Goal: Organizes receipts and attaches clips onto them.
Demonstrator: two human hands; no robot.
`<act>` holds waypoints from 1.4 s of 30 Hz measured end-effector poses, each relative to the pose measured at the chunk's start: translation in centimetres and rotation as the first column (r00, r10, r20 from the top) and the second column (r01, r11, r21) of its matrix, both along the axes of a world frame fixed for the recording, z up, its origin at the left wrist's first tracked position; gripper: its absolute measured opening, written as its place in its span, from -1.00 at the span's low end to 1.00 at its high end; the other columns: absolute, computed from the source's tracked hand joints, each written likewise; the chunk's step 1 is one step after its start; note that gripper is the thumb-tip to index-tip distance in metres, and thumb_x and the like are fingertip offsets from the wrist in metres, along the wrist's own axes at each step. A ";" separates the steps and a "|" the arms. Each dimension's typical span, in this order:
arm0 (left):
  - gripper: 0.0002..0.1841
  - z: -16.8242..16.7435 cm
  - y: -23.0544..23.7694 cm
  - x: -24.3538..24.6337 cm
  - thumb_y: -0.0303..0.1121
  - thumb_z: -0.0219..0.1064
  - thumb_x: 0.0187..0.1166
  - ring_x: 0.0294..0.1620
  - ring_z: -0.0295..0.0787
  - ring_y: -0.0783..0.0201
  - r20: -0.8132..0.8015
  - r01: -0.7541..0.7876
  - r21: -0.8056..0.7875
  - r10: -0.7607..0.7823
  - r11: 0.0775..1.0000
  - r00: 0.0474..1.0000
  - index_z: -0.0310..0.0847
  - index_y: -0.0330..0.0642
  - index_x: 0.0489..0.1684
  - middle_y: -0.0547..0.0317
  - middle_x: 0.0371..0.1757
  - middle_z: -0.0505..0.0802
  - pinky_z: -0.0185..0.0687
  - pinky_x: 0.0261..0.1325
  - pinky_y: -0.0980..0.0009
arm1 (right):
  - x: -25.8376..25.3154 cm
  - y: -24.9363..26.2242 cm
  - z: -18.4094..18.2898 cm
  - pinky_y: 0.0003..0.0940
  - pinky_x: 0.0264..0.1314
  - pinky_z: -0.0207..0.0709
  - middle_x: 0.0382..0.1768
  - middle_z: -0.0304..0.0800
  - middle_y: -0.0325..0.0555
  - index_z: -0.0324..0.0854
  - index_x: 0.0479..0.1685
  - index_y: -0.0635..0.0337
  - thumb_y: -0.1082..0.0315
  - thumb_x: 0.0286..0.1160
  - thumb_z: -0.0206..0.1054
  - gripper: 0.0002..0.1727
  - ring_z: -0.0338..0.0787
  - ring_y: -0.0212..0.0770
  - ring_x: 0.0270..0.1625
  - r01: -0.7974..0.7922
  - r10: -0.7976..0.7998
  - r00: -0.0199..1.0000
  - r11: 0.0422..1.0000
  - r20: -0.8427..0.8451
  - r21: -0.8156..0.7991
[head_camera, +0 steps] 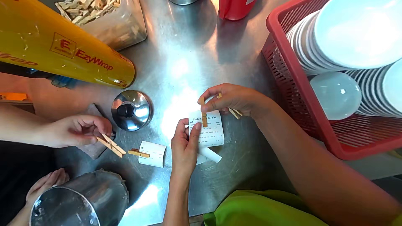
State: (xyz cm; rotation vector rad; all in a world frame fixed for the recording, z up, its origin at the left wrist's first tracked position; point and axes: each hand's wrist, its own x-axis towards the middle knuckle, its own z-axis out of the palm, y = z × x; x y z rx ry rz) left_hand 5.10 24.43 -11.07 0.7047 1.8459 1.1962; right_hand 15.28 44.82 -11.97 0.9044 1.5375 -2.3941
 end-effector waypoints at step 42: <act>-0.77 -0.1 -7.4 -6.1 -0.44 0.18 0.77 -0.34 0.85 0.20 0.418 -0.243 -0.057 0.244 0.968 0.875 0.64 -0.11 0.27 0.00 -0.22 0.86 0.82 -0.25 0.30 | -0.6 -8.2 3.6 -0.72 -0.69 0.23 -0.37 0.80 -0.23 0.79 -0.02 0.20 0.46 0.62 0.33 -0.86 0.35 -0.57 -0.70 0.503 -0.544 0.816 0.835 0.197 0.223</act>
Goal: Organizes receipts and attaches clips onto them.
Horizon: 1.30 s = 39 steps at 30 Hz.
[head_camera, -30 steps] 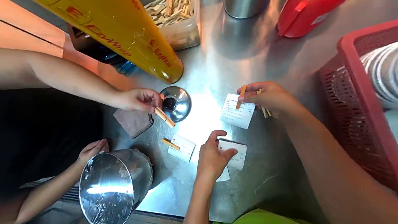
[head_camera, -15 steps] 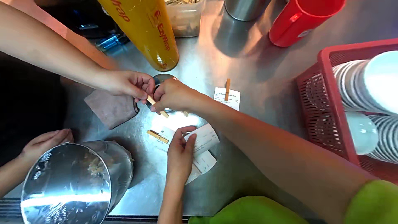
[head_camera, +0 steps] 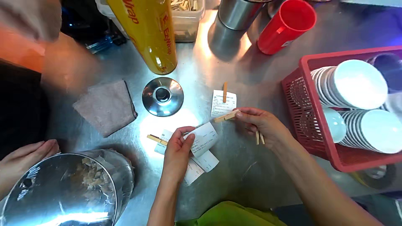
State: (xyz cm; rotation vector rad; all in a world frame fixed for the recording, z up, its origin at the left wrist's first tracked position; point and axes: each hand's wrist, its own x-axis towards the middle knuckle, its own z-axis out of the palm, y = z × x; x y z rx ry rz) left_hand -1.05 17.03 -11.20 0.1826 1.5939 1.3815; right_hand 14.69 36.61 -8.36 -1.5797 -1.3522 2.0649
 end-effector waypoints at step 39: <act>-0.58 -1.8 0.6 5.8 -0.35 0.54 0.49 -0.31 0.91 0.31 -0.149 0.221 -0.338 -0.284 0.915 0.947 0.60 -0.17 0.29 0.20 -0.31 0.93 0.87 -0.11 0.32 | 3.7 -1.0 -0.7 -0.59 -0.57 0.50 -0.45 0.61 -0.30 0.54 -0.04 0.08 0.06 0.76 0.19 -0.73 0.55 -0.47 -0.61 0.330 -0.296 0.942 0.901 0.156 -0.281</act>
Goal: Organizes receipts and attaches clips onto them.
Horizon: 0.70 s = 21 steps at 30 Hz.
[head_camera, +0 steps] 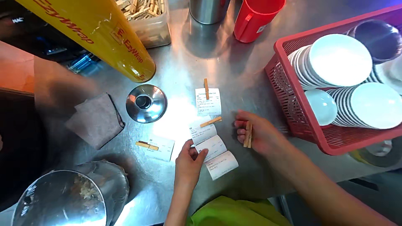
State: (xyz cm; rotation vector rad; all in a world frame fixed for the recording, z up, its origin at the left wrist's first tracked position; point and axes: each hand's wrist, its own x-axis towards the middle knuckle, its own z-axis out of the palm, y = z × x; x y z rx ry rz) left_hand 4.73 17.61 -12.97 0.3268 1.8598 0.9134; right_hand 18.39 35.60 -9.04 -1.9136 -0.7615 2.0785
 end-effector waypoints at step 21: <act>-0.25 0.4 -0.7 2.3 -0.59 0.46 0.45 -0.29 0.91 0.21 -0.014 -0.227 0.113 0.230 0.967 0.973 0.24 -0.10 0.69 0.07 -0.10 0.92 0.88 -0.11 0.28 | 7.5 -0.4 -2.0 -0.29 -0.22 0.75 -0.18 0.85 -0.19 0.85 -0.20 0.06 0.37 0.24 0.64 -0.83 0.82 -0.27 -0.27 -0.772 0.601 0.512 0.010 0.614 0.635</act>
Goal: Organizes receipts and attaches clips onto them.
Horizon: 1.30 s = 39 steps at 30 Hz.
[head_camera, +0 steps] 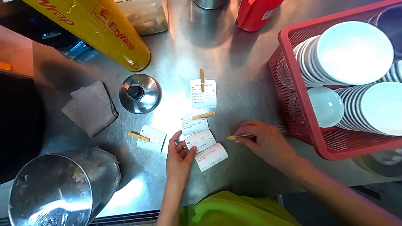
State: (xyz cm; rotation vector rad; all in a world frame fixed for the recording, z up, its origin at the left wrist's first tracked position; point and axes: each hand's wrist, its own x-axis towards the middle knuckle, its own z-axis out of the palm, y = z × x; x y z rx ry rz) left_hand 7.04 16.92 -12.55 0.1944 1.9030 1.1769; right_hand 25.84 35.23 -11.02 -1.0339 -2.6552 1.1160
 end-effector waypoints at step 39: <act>-0.33 -1.7 -3.0 0.4 -0.64 0.46 0.35 -0.24 0.92 0.11 0.130 0.059 0.303 -0.103 0.951 0.986 0.53 -0.08 0.57 -0.15 -0.02 0.91 0.88 -0.05 0.30 | -5.4 1.8 -0.4 -0.34 -0.07 0.83 -0.19 0.88 0.01 0.63 -0.03 0.31 0.34 0.69 0.32 -0.82 0.93 -0.17 -0.19 0.269 -0.167 0.958 0.260 0.231 -0.927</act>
